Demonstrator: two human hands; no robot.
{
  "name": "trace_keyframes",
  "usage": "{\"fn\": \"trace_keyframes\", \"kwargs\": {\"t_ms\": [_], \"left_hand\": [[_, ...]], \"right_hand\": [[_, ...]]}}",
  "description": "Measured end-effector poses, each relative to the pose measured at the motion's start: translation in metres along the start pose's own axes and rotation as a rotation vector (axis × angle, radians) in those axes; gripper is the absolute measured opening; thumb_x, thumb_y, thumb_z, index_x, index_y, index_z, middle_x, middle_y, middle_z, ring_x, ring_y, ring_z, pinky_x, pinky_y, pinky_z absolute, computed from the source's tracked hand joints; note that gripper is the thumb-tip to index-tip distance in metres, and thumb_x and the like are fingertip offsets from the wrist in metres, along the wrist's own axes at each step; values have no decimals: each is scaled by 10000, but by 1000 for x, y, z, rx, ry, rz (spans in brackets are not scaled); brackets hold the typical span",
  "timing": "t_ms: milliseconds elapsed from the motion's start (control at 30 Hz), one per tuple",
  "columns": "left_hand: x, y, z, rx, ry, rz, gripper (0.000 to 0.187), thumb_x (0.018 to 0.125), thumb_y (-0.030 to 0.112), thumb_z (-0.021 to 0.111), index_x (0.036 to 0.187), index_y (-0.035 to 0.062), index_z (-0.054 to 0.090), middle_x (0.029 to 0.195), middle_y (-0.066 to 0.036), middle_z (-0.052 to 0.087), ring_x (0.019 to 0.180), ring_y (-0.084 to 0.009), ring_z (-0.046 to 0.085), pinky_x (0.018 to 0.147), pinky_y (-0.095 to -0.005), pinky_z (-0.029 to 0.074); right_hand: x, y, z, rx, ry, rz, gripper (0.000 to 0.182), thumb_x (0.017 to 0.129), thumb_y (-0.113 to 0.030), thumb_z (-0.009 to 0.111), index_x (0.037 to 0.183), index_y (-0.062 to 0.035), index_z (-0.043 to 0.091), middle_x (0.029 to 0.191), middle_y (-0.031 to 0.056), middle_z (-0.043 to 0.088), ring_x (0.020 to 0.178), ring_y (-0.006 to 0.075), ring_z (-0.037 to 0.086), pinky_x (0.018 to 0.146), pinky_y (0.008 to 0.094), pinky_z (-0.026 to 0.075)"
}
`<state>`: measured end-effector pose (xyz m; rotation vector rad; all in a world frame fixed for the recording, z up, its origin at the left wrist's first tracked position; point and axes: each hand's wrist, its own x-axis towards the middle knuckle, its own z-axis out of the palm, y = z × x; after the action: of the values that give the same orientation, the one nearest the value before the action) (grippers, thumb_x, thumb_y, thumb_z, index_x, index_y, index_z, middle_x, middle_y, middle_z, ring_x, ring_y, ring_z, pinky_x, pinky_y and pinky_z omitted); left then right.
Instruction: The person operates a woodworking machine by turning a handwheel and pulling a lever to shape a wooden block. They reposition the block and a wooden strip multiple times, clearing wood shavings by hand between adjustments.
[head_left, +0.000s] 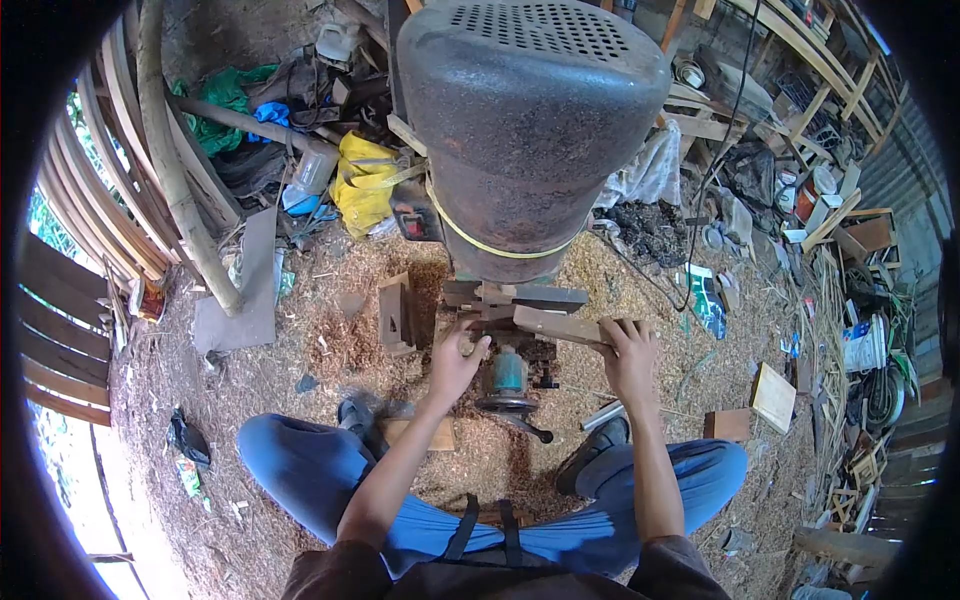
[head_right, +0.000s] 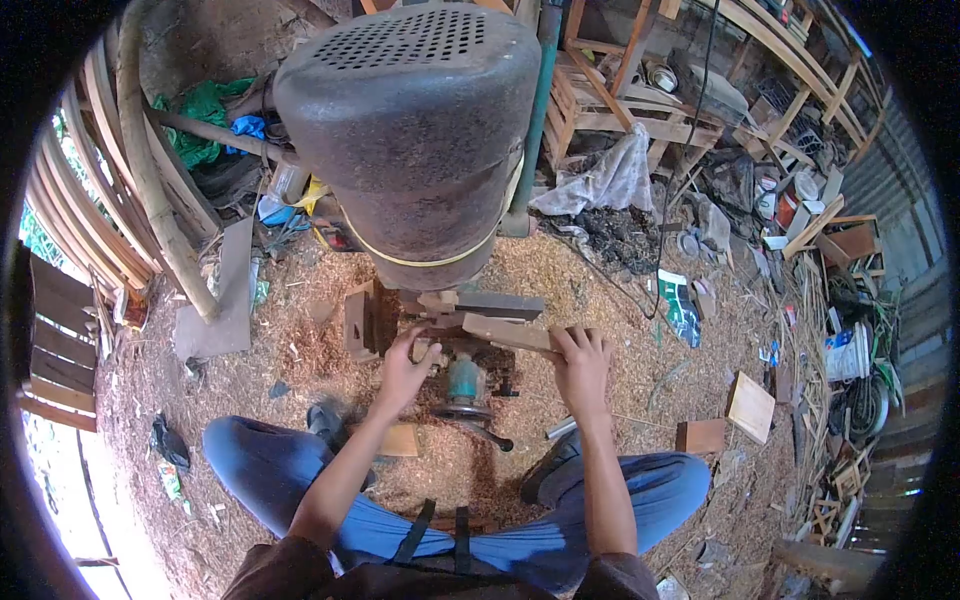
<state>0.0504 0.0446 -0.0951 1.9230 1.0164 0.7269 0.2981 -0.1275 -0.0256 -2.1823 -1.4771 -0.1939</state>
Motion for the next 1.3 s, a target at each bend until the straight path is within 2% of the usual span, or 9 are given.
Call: {"fn": "trace_keyframes", "kwargs": {"t_ms": [200, 300, 533, 633, 767, 867, 1033, 1133, 1300], "left_hand": [[11, -3, 15, 42, 49, 145, 487, 927, 178, 714, 1345, -18, 561, 1312, -228, 622, 1235, -388, 584, 1065, -454, 450], [16, -15, 20, -199, -76, 34, 512, 944, 184, 698, 1374, -36, 528, 1346, -242, 584, 1272, -388, 548, 1087, -458, 425], [27, -21, 29, -169, -25, -22, 516, 968, 267, 677, 1341, -69, 554, 1343, -259, 551, 1263, -388, 528, 1089, -458, 411], [29, -10, 27, -78, 77, -17, 522, 963, 317, 679, 1294, -77, 591, 1279, -269, 587, 1263, -415, 507, 1097, -490, 388], [29, -5, 26, 17, 60, 46, 506, 959, 317, 679, 1270, -75, 604, 1228, -269, 617, 1260, -432, 504, 1116, -509, 361], [28, -9, 28, -74, 49, -34, 471, 952, 281, 683, 1263, -64, 606, 1203, -271, 633, 1281, -451, 484, 1137, -514, 338], [22, -31, 29, 103, 2, 147, 523, 931, 182, 672, 1374, -43, 504, 1396, -265, 541, 1354, -467, 425, 1170, -549, 304], [19, -30, 30, 317, -66, 161, 548, 924, 163, 660, 1401, -33, 476, 1444, -255, 499, 1380, -466, 403, 1171, -566, 303], [26, -19, 30, 421, -67, 165, 555, 915, 163, 658, 1412, -15, 488, 1433, -259, 504, 1365, -482, 420, 1181, -568, 302]], "right_hand": [[24, 0, 10, 22, -9, -13, 366, 791, -179, 786, 1143, -130, 698, 1075, 58, 667, 1071, 318, 563, 903, 462, 415], [32, 5, 7, 50, -69, 0, 367, 795, -200, 788, 1146, -128, 710, 1082, 64, 674, 1081, 318, 564, 899, 460, 415], [40, 0, -8, 55, -157, 13, 359, 793, -217, 789, 1136, -142, 716, 1068, 55, 678, 1049, 305, 578, 889, 456, 426], [46, -5, -16, 3, -138, -27, 350, 792, -218, 785, 1128, -148, 718, 1063, 51, 678, 1037, 296, 580, 900, 450, 427], [57, -17, -33, -75, -156, -44, 350, 789, -220, 784, 1128, -162, 722, 1050, 46, 679, 1032, 285, 578, 920, 446, 423], [58, -11, -31, -71, -117, -69, 365, 785, -218, 789, 1140, -162, 729, 1069, 41, 685, 1050, 293, 574, 928, 453, 418], [42, 19, -18, 78, -143, 71, 366, 785, -192, 792, 1145, -154, 739, 1100, 33, 692, 1067, 312, 567, 945, 463, 410], [35, 31, -24, 83, -156, 74, 345, 786, -163, 792, 1127, -157, 747, 1098, 26, 695, 1065, 307, 567, 945, 458, 412], [25, 41, -18, -22, -137, 91, 319, 787, -179, 794, 1103, -169, 754, 1083, 15, 692, 1049, 288, 566, 940, 458, 413]]}}
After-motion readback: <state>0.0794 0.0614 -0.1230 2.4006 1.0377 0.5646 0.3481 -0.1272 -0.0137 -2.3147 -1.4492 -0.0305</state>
